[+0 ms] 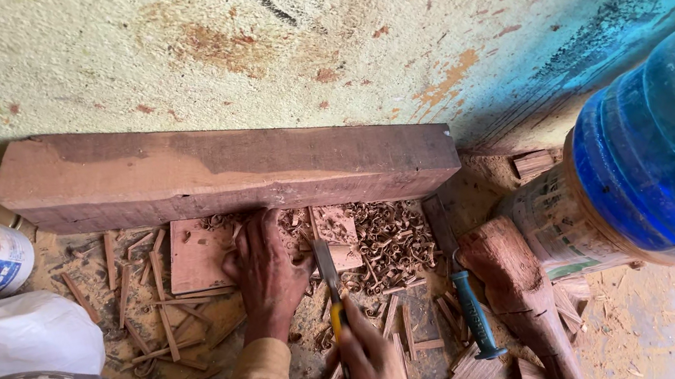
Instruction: The person uses a chisel and mallet to carve a rectangular wooden block. They repeatedly strike the chisel to remove wood shavings, occasionally pausing to clear debris from the work surface.
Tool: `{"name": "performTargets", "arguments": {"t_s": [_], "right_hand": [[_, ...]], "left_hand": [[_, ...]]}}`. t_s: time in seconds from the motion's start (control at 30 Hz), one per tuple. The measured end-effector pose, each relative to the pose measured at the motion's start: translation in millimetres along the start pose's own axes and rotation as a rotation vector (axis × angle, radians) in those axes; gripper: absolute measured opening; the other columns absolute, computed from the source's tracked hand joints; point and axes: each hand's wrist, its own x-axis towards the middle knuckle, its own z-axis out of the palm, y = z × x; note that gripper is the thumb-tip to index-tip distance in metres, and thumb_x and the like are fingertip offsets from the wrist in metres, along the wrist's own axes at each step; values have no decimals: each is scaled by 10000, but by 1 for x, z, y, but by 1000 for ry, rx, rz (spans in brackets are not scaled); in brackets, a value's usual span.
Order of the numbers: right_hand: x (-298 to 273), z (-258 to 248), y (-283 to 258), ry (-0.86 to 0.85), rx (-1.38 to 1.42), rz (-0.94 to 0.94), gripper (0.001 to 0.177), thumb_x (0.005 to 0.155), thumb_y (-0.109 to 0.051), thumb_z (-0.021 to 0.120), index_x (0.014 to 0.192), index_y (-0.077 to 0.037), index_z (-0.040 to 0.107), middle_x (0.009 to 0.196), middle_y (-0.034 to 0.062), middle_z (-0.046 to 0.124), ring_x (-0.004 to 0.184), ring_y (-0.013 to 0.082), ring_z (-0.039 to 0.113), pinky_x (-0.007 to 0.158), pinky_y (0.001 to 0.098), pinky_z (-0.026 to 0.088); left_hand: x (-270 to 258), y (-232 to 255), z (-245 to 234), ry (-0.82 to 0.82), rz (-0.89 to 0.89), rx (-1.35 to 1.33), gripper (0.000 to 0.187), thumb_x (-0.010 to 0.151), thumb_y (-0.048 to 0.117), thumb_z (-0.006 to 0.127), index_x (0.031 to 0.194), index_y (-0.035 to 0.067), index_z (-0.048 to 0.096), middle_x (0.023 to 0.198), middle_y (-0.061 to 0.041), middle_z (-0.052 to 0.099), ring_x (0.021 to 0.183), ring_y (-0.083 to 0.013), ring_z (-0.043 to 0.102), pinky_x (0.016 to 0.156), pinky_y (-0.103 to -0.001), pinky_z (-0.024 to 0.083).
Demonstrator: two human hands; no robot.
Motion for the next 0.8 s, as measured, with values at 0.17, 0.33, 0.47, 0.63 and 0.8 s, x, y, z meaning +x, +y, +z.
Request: {"name": "performTargets", "arguments": {"t_s": [0.17,0.33,0.47,0.63,0.8], "right_hand": [[54,10,-12,51,-138,-92,572,1035,-333,462,1565,-122,419,657,27,625,444,81,485,359,260,421],[28,3,-11,19,-98,9,567,1025,-317,444,1568,-157,418,656,34,610,430,87,484,346,264,423],[43,6,-29,11,46,50,570,1025,-247,461,1584,-155,397,697,34,621,443,80,490,360,251,426],[32,1,-35,34,155,107,569,1015,-200,486,1579,-176,411,714,33,638,440,88,504,364,254,423],[17,-3,-11,30,15,147,531,1016,-241,507,1544,-194,499,680,20,652,444,86,496,371,264,423]], "left_hand": [[-4,10,-16,-36,-71,-97,1164,586,557,934,1494,120,350,1506,-147,459,1377,-339,419,1065,-599,329],[2,7,-18,25,-65,-127,1081,686,590,931,1481,123,366,1481,-171,468,1342,-336,432,1029,-615,318],[-2,6,-12,-50,-88,-102,1036,607,474,970,1445,189,431,1468,-123,468,1357,-316,418,1071,-609,304],[-8,2,3,106,102,-62,819,644,279,955,1352,255,544,1495,-100,481,1397,-317,412,1119,-586,315],[-8,8,-7,88,-27,-205,969,630,256,945,1450,100,454,1515,-160,434,1419,-337,378,1183,-519,316]]}}
